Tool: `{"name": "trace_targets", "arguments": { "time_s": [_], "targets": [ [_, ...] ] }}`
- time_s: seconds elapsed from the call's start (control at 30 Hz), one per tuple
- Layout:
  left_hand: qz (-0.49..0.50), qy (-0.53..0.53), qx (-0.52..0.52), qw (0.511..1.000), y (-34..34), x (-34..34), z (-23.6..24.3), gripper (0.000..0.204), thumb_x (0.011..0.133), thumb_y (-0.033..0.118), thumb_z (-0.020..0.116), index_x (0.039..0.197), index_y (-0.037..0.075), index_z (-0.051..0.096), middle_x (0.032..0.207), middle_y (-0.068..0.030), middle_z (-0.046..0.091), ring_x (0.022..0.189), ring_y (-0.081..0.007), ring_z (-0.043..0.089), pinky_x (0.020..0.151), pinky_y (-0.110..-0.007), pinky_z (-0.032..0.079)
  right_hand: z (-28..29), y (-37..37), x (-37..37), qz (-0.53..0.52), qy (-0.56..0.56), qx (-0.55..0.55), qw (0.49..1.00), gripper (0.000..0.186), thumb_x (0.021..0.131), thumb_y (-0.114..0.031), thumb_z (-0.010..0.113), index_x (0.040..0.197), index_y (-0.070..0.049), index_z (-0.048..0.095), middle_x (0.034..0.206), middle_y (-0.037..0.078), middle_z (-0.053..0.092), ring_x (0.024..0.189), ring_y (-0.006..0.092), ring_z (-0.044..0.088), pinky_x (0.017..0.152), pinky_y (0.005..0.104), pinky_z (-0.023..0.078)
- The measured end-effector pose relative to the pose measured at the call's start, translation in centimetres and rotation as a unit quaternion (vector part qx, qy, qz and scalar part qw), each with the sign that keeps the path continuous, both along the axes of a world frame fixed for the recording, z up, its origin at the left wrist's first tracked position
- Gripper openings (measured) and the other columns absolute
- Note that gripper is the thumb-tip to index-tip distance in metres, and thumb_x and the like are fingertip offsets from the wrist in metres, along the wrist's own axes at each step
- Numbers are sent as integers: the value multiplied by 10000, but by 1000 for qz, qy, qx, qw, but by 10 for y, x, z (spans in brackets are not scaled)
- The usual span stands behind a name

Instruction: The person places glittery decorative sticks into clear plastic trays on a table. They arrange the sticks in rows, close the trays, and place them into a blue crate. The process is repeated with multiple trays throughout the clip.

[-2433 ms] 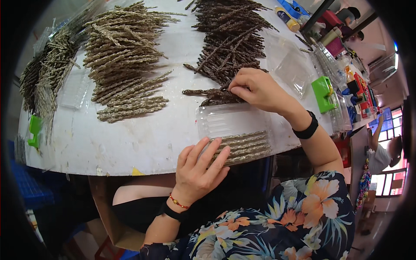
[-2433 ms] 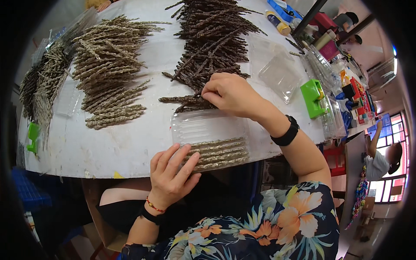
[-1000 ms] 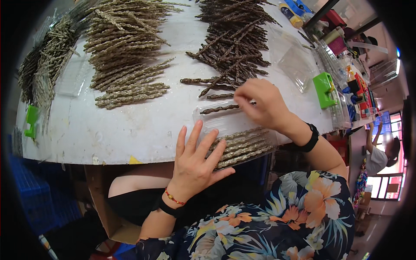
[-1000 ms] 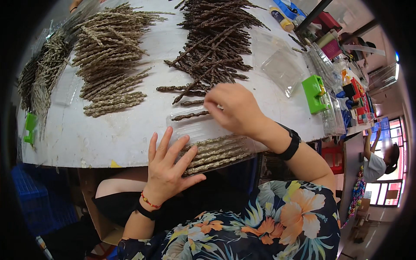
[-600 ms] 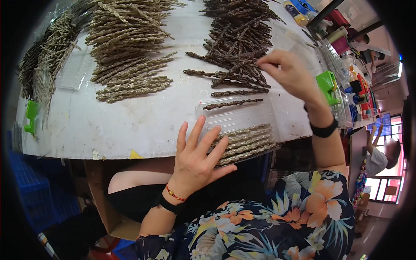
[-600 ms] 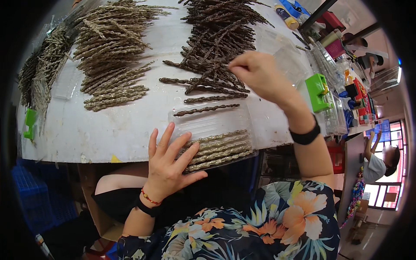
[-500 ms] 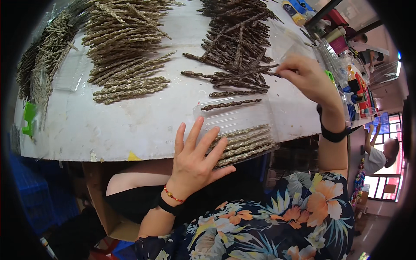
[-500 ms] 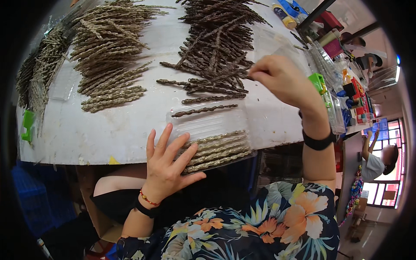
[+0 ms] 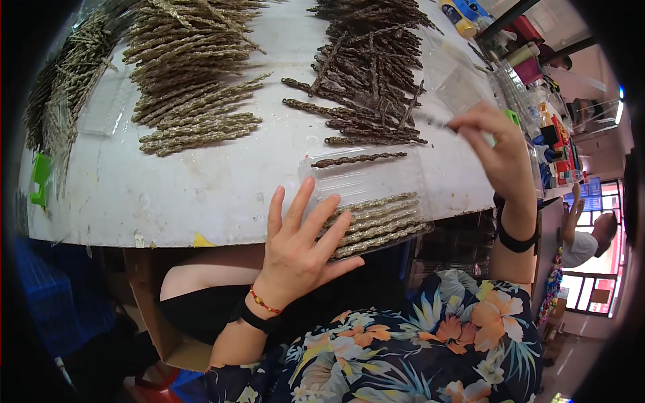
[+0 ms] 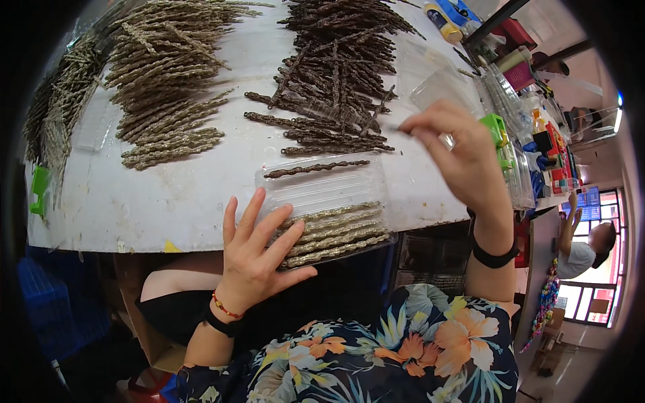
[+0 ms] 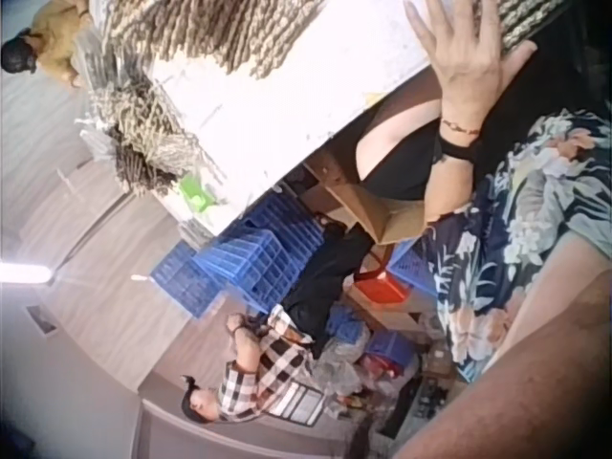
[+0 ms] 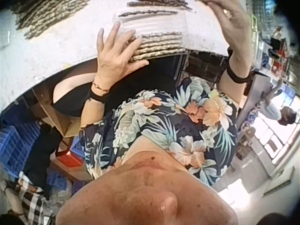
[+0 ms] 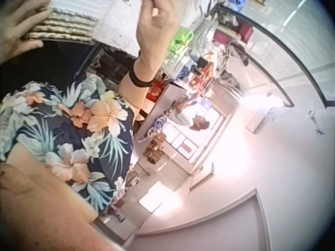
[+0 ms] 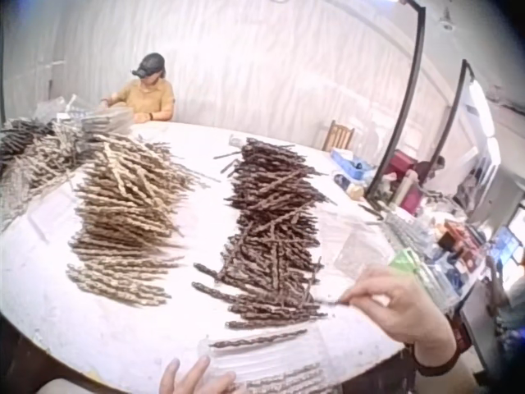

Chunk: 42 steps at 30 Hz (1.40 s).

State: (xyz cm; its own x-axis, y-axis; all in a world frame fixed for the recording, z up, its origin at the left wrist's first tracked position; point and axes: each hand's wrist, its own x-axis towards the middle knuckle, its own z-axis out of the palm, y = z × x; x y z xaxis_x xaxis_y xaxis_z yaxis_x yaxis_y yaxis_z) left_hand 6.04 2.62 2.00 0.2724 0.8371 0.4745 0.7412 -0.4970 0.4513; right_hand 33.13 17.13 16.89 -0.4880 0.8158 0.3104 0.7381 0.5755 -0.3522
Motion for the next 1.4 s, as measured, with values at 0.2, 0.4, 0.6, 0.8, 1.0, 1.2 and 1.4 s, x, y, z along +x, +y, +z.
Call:
{"name": "trace_targets", "arguments": {
  "time_s": [0.2,0.4,0.6,0.8,1.0,1.2,1.4],
  "targets": [
    [-6,3,-2,1000,-1,-2,0,636,711,559,845,1171,131,744,1354,-82,632,1425,-427,455,1206,-650,218,-20,-15,-6,87,0,-116,989,79,887,6,701,951,-24,736,874,108,663,849,287,651,770,365,505],
    [-15,2,-7,1000,1,-3,3,613,733,551,830,1153,112,745,1337,-94,637,1426,-429,451,1210,-649,205,-48,-9,-10,134,-10,-112,985,67,872,-35,713,931,-55,738,875,82,658,880,294,630,822,386,481],
    [-11,9,-3,1000,1,-3,3,613,740,581,817,1134,114,757,1315,-90,649,1424,-437,453,1205,-657,216,-81,1,-6,136,-1,-45,990,77,852,-58,735,917,-89,709,880,50,656,887,269,614,846,384,444],
    [-10,11,0,1000,2,-3,0,605,762,597,798,1120,110,764,1314,-92,653,1426,-433,452,1212,-646,212,-85,3,-8,158,-34,8,987,110,817,-48,760,892,-92,694,889,43,657,873,258,603,838,380,434],
    [-6,18,2,1000,1,-3,1,608,785,613,773,1127,110,765,1311,-97,654,1428,-432,449,1215,-643,210,-86,0,-11,154,-43,33,987,92,823,-81,764,885,-101,699,867,32,638,870,250,593,828,382,428],
    [-11,15,2,1000,2,-2,2,605,794,611,769,1129,107,763,1310,-102,652,1427,-434,448,1215,-642,211,-95,-2,-13,147,-69,67,984,72,825,-108,760,859,-108,697,849,25,614,873,245,586,822,380,427],
    [-8,13,5,1000,1,-3,2,604,791,605,773,1127,104,762,1314,-105,649,1428,-434,447,1217,-639,211,-90,-3,-16,143,-80,60,985,75,830,-101,755,871,-103,693,846,32,611,869,250,600,814,382,441]
  ]
}}
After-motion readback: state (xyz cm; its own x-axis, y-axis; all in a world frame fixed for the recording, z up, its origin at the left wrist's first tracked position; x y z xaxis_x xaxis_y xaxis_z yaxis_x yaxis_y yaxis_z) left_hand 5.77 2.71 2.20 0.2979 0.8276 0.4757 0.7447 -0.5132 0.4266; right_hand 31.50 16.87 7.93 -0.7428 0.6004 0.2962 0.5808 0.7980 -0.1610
